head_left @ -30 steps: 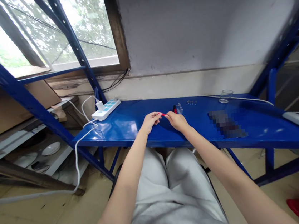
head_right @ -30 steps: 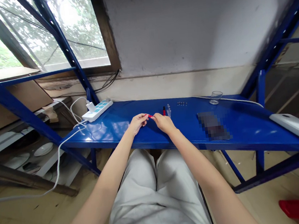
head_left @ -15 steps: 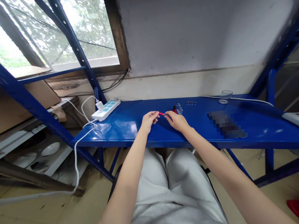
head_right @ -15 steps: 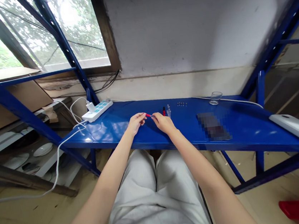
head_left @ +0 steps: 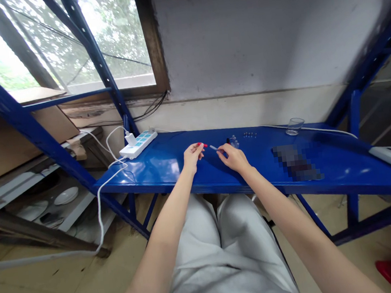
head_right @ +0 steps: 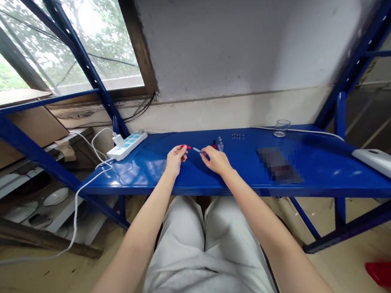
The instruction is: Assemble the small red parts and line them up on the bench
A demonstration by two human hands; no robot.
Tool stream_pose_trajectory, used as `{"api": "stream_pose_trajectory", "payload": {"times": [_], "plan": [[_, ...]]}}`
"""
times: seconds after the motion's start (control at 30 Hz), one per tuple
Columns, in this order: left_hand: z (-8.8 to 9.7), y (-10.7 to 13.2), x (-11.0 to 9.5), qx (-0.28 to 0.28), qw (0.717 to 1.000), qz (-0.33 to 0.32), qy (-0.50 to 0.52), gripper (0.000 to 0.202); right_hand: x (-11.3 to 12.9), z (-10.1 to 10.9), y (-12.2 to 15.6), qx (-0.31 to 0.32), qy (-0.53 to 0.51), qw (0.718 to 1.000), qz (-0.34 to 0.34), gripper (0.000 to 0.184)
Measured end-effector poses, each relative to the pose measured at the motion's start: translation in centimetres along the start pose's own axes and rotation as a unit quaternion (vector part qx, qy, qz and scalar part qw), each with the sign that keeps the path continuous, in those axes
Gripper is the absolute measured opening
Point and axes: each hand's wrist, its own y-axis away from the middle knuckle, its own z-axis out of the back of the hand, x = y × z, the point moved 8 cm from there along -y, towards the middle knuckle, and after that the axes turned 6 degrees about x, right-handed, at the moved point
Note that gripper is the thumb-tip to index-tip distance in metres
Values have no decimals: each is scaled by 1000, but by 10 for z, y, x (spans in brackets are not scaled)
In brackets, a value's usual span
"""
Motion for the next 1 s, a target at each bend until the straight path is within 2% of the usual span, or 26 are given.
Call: {"api": "stream_pose_trajectory", "payload": {"times": [0.07,0.17,0.23,0.3,0.4,0.47,0.67,0.8,1.0], "plan": [[-4,-2,0,0,1000,5,-20,32,-5,14,5,-49,-24,998,-8,26],[-25,-4,1,48,994,5,-103,28,-24,27,15,-96,-62,992,-47,28],[-44,-6,-2,79,982,-22,-170,24,-43,26,22,-88,-86,987,-100,27],[-63,-6,-6,97,963,-57,-247,21,-60,18,28,-54,-95,981,-160,24],[-86,-5,-6,99,931,-94,-338,18,-76,8,36,-9,-80,971,-224,18],[-94,-4,-2,89,920,-95,-370,15,-80,5,37,7,-60,968,-245,16],[-96,-5,19,53,914,-42,-400,8,-83,4,34,34,-2,960,-278,15],[-98,-5,28,62,894,-5,-444,7,-86,0,34,67,15,952,-297,15],[-101,-7,33,72,872,8,-483,11,-88,-2,35,86,37,948,-303,16]]}}
